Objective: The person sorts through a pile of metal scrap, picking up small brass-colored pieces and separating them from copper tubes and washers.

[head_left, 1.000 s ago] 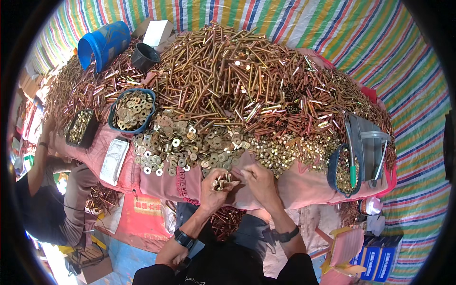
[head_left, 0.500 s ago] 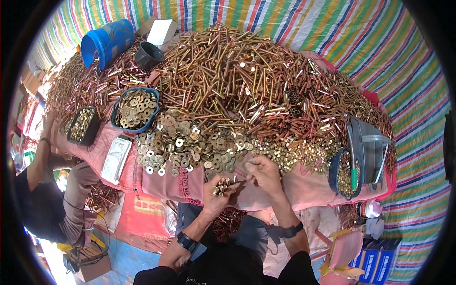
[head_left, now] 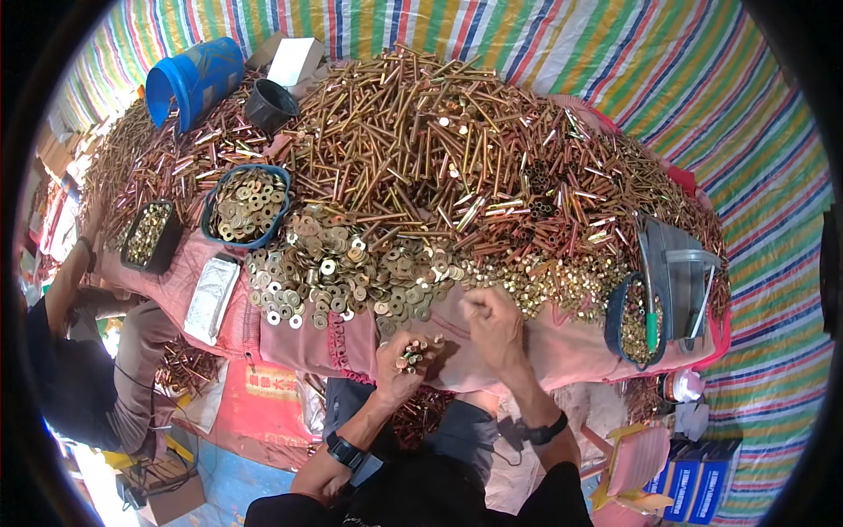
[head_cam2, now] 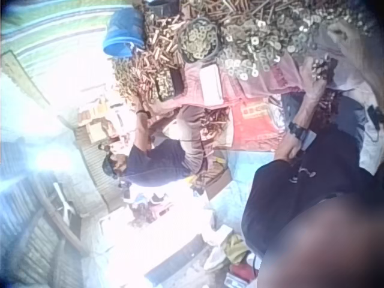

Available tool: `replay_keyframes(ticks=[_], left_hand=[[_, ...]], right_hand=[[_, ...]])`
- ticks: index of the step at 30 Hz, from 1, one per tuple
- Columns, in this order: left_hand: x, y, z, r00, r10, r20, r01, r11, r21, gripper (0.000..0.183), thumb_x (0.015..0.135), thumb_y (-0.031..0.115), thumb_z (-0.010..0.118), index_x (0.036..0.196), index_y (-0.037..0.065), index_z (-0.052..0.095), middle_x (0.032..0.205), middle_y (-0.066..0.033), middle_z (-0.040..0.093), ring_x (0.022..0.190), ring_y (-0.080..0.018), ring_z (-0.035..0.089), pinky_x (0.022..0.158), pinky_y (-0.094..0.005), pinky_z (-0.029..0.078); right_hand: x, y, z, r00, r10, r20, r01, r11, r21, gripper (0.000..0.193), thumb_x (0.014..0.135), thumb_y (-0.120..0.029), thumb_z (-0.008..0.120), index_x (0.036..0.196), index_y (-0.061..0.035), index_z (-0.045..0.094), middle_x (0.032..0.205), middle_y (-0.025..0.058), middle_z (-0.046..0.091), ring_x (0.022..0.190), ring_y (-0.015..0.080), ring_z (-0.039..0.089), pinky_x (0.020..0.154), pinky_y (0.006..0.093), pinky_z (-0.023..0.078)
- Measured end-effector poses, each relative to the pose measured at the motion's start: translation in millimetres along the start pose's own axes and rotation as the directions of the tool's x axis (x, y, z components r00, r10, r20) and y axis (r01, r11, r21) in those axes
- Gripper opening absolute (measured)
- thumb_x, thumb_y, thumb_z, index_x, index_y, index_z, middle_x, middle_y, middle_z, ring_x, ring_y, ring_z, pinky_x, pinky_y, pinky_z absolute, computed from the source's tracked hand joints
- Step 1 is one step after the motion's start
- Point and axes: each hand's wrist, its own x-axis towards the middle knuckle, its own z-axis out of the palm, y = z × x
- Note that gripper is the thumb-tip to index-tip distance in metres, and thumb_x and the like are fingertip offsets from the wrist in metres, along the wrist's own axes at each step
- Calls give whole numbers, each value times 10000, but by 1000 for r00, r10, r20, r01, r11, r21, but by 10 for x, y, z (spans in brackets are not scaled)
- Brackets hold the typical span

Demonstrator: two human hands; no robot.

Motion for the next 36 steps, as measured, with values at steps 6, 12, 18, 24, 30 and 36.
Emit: replay_keyframes(ticks=[6,12,18,24,30,36], left_hand=[[13,-2,20,991,-135,-6,135,991,-21,147,934,-35,746,1043,21,663,932,-58,738,831,-104,679,729,-276,543],[20,-35,8,982,-188,25,189,981,-50,209,930,-2,826,1046,2,652,956,-55,748,919,-124,730,813,-272,598],[26,-9,21,979,-203,-13,203,979,-3,151,898,-13,783,990,24,669,810,-41,691,748,-98,635,677,-284,510],[52,26,-30,990,-139,37,137,990,41,200,927,22,830,1016,15,651,890,-29,725,817,-97,677,707,-268,555],[68,99,14,983,-184,7,184,982,-48,146,915,6,796,980,13,665,798,-18,680,734,-80,604,657,-272,498],[88,79,-5,981,-195,25,195,980,-24,177,915,19,821,996,16,663,879,-23,714,797,-81,647,701,-261,526]], right_hand=[[792,391,-158,966,-247,77,247,798,-550,265,918,-15,661,1169,-77,717,922,240,550,796,403,652,684,517,508],[1094,426,-113,897,-278,343,441,593,-674,214,931,-15,579,1118,-22,685,953,234,539,889,427,642,724,522,520],[603,312,-188,991,-128,-36,127,992,-20,186,903,-87,756,1053,-36,658,880,102,661,757,200,656,647,362,544],[-284,268,-110,979,108,173,-103,994,-36,205,903,-75,775,1078,-36,677,884,79,719,744,160,676,682,296,555],[-427,301,-179,922,-124,367,278,873,-402,311,895,-77,792,1181,-33,676,963,137,736,819,226,726,732,308,577],[-267,80,-172,942,286,177,-331,878,345,701,944,-21,789,1544,23,430,1036,100,713,934,153,706,811,296,588]])
